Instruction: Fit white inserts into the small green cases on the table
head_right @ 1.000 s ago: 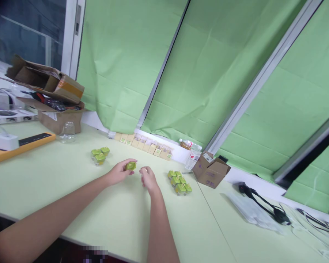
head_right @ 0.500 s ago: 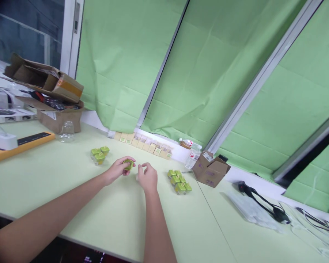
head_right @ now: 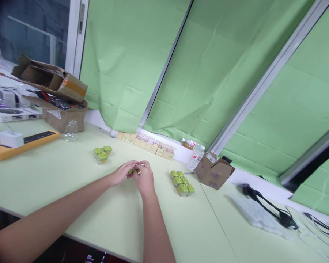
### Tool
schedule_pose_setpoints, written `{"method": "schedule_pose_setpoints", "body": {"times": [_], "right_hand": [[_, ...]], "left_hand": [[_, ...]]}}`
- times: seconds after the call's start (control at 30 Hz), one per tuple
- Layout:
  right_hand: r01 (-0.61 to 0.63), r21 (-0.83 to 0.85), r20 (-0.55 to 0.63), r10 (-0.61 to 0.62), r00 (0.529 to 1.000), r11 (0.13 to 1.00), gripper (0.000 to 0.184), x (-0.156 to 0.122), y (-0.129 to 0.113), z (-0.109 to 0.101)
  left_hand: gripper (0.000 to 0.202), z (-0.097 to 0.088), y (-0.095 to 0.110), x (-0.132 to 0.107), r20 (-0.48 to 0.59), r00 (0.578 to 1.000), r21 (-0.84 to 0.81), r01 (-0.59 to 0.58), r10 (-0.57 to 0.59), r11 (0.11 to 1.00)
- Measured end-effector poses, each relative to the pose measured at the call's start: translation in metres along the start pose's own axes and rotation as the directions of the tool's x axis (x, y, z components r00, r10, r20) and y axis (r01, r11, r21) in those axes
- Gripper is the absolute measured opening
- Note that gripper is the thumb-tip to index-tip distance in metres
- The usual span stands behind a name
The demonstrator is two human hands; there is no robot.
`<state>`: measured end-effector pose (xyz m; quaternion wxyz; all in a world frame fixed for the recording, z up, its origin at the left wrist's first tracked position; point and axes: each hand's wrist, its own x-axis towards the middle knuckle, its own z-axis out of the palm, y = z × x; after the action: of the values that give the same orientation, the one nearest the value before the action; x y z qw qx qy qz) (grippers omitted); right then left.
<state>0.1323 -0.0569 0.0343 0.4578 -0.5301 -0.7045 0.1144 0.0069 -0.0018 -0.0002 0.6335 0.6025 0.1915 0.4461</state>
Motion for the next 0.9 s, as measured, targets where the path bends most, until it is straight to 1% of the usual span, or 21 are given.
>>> {"method": "schedule_pose_setpoints", "body": {"times": [0.17,0.33,0.5,0.67,0.8,0.9], "right_hand": [[0.006,-0.007,-0.019,-0.006,1.000,1.000,0.019,-0.0009,-0.0026,0.0022],[0.020,-0.078,0.005,-0.019,1.000,0.997,0.021,-0.0017,-0.0036,0.0016],[0.109,-0.164,0.011,-0.109,0.994,0.980,0.020,-0.0015,-0.0011,0.0005],[0.179,-0.213,0.045,-0.173,0.984,0.961,0.019,-0.0031,-0.0042,0.0005],[0.215,-0.184,0.033,-0.213,0.977,0.959,0.015,-0.0046,-0.0077,0.0005],[0.189,-0.103,-0.014,-0.191,0.981,0.977,0.011,-0.0031,-0.0090,-0.0004]], "left_hand": [[0.040,0.0015,-0.0009,-0.0017,0.029,0.999,0.015,-0.043,0.043,0.999],[0.044,0.0014,-0.0026,-0.0012,0.029,0.999,0.029,-0.020,0.020,0.999],[0.042,0.0007,-0.0014,-0.0027,0.037,0.999,0.035,-0.013,0.011,0.999],[0.042,-0.0017,-0.0002,-0.0039,0.045,0.997,0.105,-0.063,0.058,0.993],[0.042,-0.0032,0.0009,-0.0032,0.022,0.994,0.148,-0.105,0.103,0.983],[0.044,-0.0045,0.0028,-0.0018,-0.015,0.993,0.139,-0.114,0.117,0.984]]}}
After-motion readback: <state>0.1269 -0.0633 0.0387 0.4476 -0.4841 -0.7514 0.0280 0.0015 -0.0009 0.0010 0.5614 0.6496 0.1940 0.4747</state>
